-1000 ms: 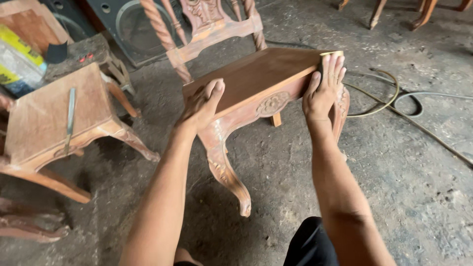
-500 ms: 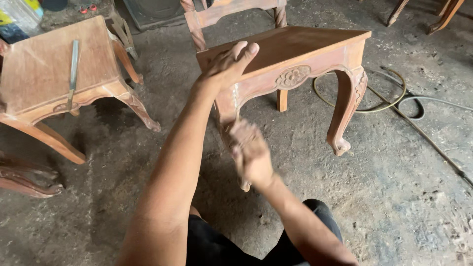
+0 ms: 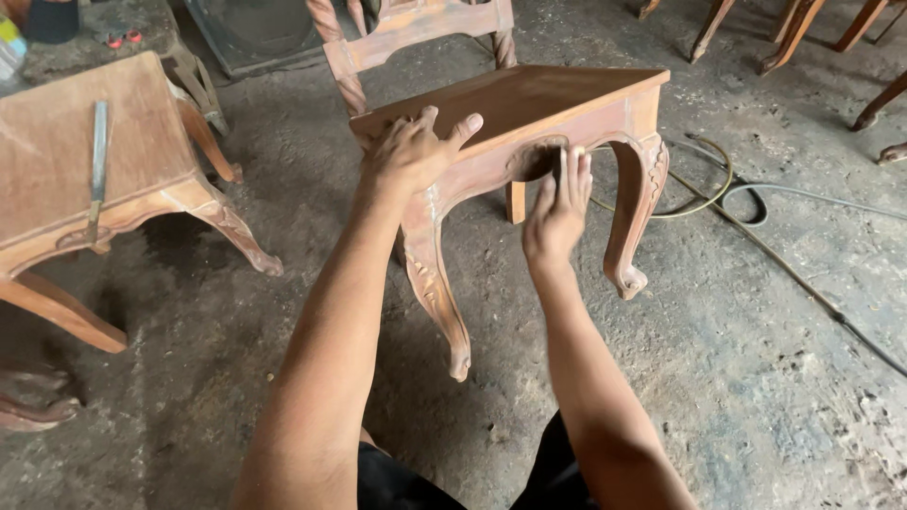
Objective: The person sands several wooden chairs using a piece of sandpaper, focusing on the seats, backs, and carved legs.
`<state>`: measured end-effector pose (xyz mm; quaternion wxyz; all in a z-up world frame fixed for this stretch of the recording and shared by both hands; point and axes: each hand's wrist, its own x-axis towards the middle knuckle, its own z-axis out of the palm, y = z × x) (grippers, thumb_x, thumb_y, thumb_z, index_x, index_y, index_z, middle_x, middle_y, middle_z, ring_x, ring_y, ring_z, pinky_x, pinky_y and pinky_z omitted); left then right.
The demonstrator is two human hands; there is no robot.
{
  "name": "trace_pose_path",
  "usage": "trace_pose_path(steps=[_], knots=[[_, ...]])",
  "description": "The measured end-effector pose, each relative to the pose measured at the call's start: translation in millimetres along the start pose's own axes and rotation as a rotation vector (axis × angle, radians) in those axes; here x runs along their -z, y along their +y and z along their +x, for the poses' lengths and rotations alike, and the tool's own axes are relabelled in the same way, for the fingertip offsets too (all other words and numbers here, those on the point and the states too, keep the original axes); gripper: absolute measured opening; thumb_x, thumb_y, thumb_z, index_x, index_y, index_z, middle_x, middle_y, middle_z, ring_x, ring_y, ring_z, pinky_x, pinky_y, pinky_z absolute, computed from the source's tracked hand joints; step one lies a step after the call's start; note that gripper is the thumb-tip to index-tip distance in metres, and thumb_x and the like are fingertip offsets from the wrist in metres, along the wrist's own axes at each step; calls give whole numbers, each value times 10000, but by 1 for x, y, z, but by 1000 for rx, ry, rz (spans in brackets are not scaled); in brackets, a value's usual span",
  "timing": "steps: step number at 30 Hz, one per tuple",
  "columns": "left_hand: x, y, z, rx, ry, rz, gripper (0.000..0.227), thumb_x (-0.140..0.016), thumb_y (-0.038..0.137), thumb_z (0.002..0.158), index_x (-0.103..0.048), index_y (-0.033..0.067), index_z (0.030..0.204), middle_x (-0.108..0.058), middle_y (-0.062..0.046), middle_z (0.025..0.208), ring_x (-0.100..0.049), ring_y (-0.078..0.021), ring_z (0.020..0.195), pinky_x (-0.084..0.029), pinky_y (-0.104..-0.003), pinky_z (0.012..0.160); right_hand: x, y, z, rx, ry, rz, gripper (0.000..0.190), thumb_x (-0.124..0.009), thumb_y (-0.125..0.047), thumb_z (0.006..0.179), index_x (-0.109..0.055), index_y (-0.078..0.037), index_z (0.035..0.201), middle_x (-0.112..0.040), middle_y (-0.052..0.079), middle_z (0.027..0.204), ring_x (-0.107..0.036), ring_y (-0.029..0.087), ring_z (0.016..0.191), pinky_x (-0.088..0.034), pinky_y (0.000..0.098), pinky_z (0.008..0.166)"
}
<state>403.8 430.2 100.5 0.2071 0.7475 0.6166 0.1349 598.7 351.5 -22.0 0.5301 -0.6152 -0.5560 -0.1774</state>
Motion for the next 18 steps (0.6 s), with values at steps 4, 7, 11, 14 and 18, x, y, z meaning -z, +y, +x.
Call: trace_pose_path(steps=[4, 7, 11, 14, 18], knots=[[7, 3, -7, 46, -16, 22, 1110, -222, 938, 799, -298, 198, 1622, -341, -179, 1635, -300, -356, 1525, -211, -585, 1246, -38, -65, -41, 305, -46, 237, 404, -485, -186, 1060, -565, 6, 1407, -499, 213, 1520, -429, 398, 1493, -311, 539, 1287], [9, 4, -8, 58, -27, 0, 1103, -214, 936, 791, -287, 197, 1607, -329, -117, 1643, -284, -334, 1528, -218, -584, 1234, -33, -54, -43, 869, -237, 219, 396, -564, -255, 1160, -570, 24, 1440, -548, 224, 1521, -473, 390, 1471, -367, 529, 1257], [12, 7, -11, 48, -30, 27, 1100, -233, 934, 787, -289, 205, 1608, -310, -118, 1649, -275, -355, 1520, -198, -595, 1232, -2, 45, 45, 216, -324, 22, 494, -292, -264, 996, -700, -133, 1243, -661, 126, 1124, -614, 296, 1160, -465, 403, 1072], [7, 11, -15, 34, -50, 38, 1090, -245, 931, 795, -324, 202, 1601, -319, -126, 1652, -281, -330, 1540, -185, -599, 1249, -9, 62, 39, 357, 63, -84, 545, -221, -265, 1155, -628, 0, 1404, -613, 246, 1433, -530, 416, 1408, -332, 539, 1235], [11, 8, -17, 65, -39, 25, 1069, -300, 913, 790, -326, 205, 1590, -307, -128, 1645, -266, -352, 1527, -195, -607, 1223, -20, 48, 20, 809, -239, -118, 415, -432, -192, 1026, -668, -15, 1318, -680, 194, 1361, -602, 322, 1321, -399, 483, 1219]])
